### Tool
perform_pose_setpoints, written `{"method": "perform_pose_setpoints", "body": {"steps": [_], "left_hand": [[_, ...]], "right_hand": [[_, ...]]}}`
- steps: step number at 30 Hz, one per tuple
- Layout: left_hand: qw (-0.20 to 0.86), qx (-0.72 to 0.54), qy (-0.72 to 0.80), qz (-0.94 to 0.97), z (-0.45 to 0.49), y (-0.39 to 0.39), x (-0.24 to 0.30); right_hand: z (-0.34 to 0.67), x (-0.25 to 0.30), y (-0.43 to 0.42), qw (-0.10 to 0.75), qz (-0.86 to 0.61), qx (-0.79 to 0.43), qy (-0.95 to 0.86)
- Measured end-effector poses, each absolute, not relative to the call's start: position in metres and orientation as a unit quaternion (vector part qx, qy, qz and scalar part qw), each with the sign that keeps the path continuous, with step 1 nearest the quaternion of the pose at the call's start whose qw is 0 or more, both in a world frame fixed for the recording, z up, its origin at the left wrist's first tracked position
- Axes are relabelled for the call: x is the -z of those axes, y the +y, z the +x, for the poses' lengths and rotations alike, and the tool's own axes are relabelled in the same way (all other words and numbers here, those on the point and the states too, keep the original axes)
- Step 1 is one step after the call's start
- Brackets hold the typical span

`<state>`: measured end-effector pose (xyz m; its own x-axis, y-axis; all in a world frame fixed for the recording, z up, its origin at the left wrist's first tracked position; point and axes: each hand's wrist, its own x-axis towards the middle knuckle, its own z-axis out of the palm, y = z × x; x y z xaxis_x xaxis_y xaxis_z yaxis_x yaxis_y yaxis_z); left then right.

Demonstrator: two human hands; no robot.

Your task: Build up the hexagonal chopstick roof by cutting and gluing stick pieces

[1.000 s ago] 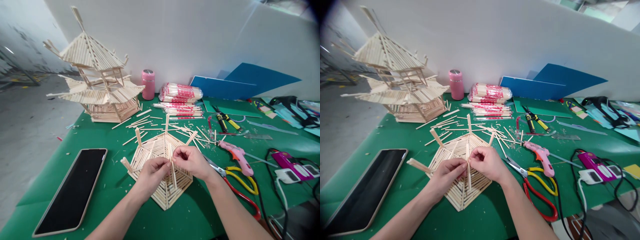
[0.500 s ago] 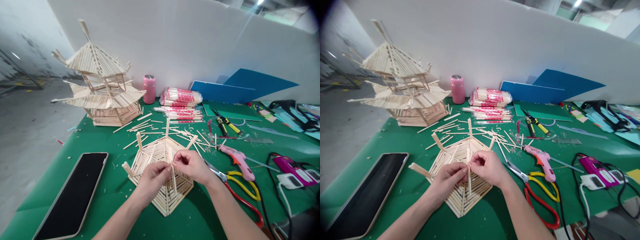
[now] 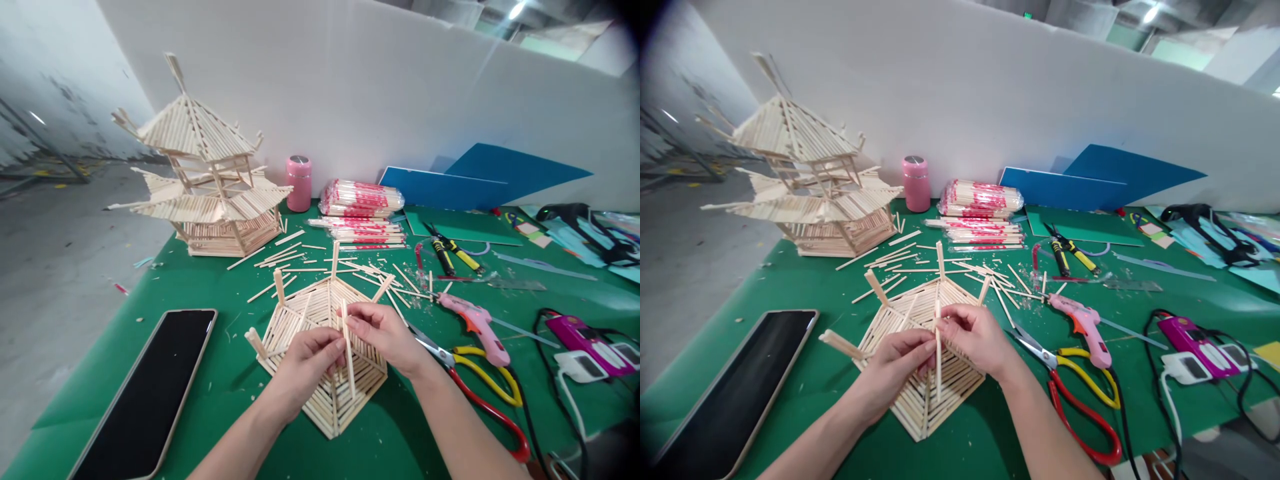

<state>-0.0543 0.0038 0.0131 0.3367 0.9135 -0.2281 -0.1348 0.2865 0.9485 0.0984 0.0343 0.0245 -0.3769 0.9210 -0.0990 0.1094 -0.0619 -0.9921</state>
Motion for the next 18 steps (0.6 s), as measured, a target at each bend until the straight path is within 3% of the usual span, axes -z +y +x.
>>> {"method": "perform_pose_setpoints", "body": {"steps": [7,18], "left_hand": [[0.754,-0.381,0.372,0.385,-0.0548,0.0041,-0.0047],[0.76,-0.372,0.376,0.377,-0.0529,0.0022,-0.007]], "right_hand": [[0.0911,-0.0284,0.0297,0.351,-0.433,-0.623,-0.548],[0.089,-0.026,0.0285,0.372,-0.464,-0.605,-0.53]]}}
